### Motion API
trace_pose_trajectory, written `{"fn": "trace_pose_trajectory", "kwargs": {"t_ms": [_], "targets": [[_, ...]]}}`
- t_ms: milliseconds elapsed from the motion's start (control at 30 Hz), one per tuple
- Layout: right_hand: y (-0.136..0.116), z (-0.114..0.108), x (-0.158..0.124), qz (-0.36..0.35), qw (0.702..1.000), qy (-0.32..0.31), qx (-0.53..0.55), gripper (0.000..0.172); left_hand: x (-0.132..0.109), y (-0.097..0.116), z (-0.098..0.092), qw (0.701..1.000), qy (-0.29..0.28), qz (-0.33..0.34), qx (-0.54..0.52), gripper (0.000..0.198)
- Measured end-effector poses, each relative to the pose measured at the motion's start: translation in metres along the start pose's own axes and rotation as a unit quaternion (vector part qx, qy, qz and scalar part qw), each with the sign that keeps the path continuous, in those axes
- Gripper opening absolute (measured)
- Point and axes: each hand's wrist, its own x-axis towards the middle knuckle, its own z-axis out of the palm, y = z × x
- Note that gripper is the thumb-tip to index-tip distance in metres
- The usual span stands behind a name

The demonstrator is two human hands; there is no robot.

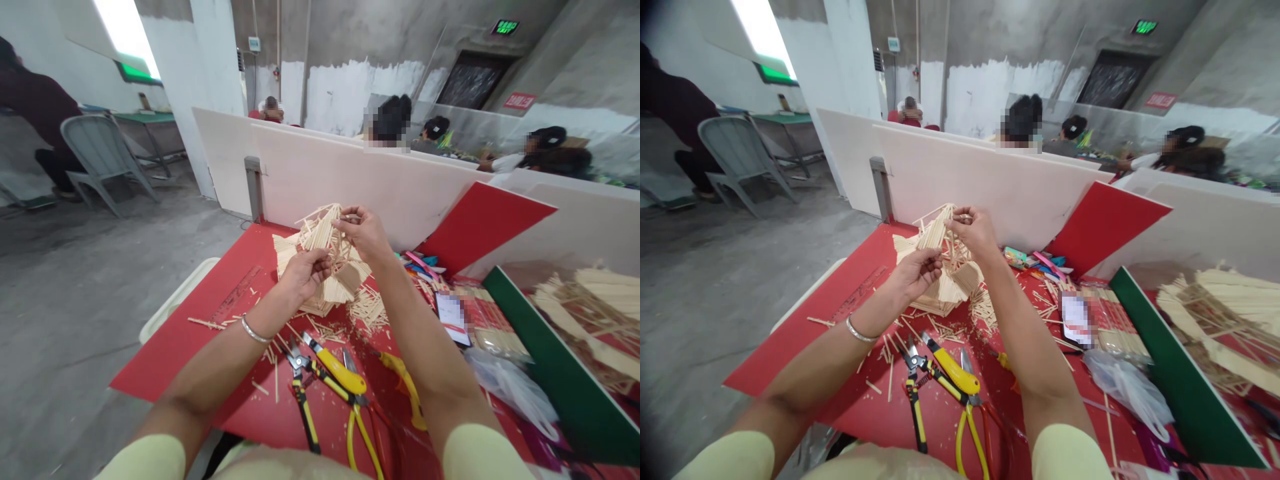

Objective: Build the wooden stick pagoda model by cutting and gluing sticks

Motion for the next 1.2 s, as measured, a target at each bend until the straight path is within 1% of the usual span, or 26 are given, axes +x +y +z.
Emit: {"fn": "trace_pose_trajectory", "kwargs": {"t_ms": [533, 767, 967, 1200], "targets": [[0.0026, 0.002, 0.0002, -0.002, 1.0, 0.006, -0.004, 0.048, -0.0003, 0.0042, 0.0028, 1.0, 0.0, -0.009, -0.01, 0.008], [0.0041, 0.0019, 0.0007, -0.006, 1.0, 0.007, -0.015, 0.046, -0.0003, 0.0045, 0.0013, 1.0, 0.007, -0.004, -0.011, 0.006], [0.0041, 0.0039, -0.0004, -0.007, 1.0, 0.013, -0.014, 0.045, -0.0019, 0.0059, 0.0031, 1.0, 0.012, -0.007, -0.025, 0.012], [0.0031, 0.0048, -0.0024, -0.006, 1.0, 0.015, -0.003, 0.045, -0.0009, 0.0041, 0.0026, 0.999, 0.011, -0.007, -0.032, 0.01]]}}
